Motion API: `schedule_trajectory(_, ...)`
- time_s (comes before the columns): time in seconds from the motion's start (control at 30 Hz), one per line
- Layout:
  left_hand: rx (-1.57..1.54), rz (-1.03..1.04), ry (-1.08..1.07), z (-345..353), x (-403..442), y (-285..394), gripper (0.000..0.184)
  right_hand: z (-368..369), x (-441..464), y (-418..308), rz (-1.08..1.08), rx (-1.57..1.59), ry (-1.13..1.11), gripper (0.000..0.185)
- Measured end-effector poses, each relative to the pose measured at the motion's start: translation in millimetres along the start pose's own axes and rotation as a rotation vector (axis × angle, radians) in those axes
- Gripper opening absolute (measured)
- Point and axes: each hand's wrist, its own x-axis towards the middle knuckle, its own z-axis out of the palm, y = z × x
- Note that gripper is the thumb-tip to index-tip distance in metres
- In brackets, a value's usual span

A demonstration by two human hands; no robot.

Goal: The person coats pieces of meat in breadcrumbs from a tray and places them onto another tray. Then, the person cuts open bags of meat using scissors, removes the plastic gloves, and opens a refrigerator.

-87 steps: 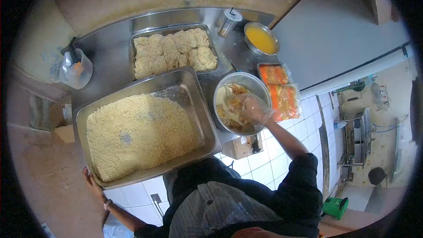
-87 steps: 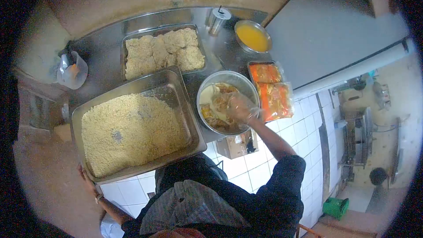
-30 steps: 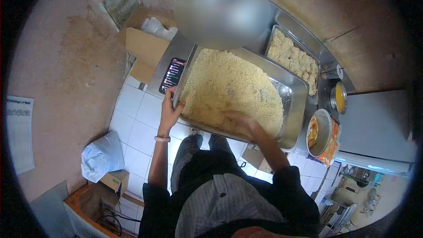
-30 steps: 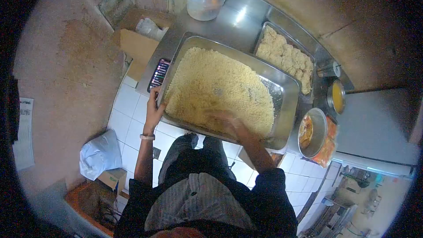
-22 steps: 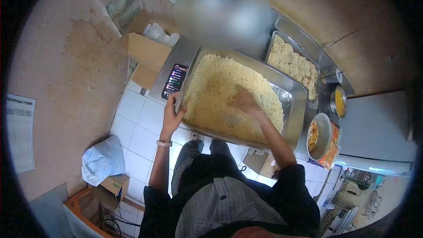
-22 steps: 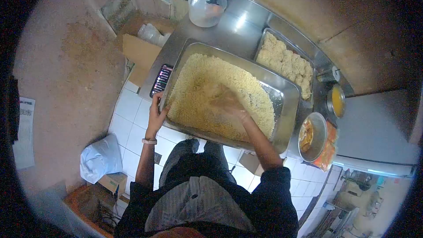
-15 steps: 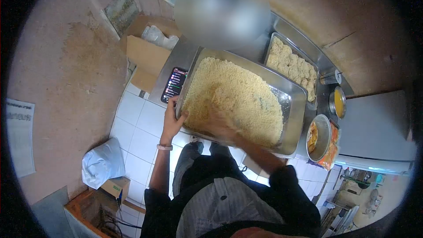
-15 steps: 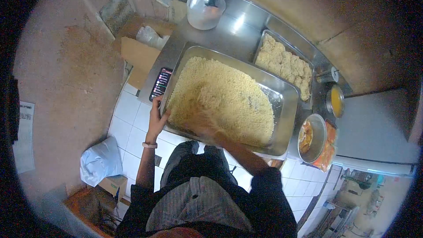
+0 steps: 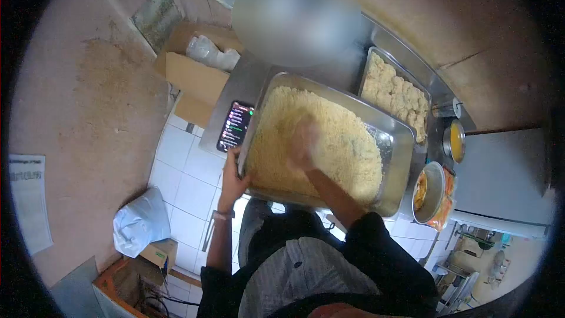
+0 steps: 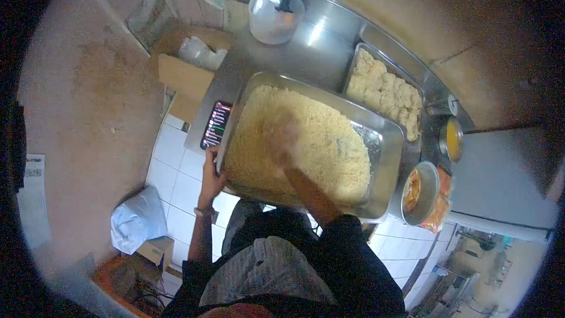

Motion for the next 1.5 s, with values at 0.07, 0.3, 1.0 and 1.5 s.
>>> schedule_trajectory(0.07, -0.019, -0.006, 0.011, 3.2, 1.8, -2.7, 0.05, 12.3, 11.1, -5.4, -0.259, -0.476, 0.306, 0.05)
schedule_trajectory(0.3, 0.007, -0.004, -0.001, 0.9, 0.5, 3.7, 0.051, -95.2, 0.2, -49.7, 0.105, 0.276, -0.182, 0.052)
schedule_trajectory(1.0, 0.006, -0.003, -0.027, 0.4, -6.2, -1.3, 0.05, -77.1, -75.8, -49.2, -0.2, 0.561, -0.564, 0.054)
schedule_trajectory(1.5, 0.073, 0.017, -0.039, -1.4, -0.7, 3.8, 0.05, -58.2, 31.8, -35.8, 0.065, -0.188, -0.169, 0.056)
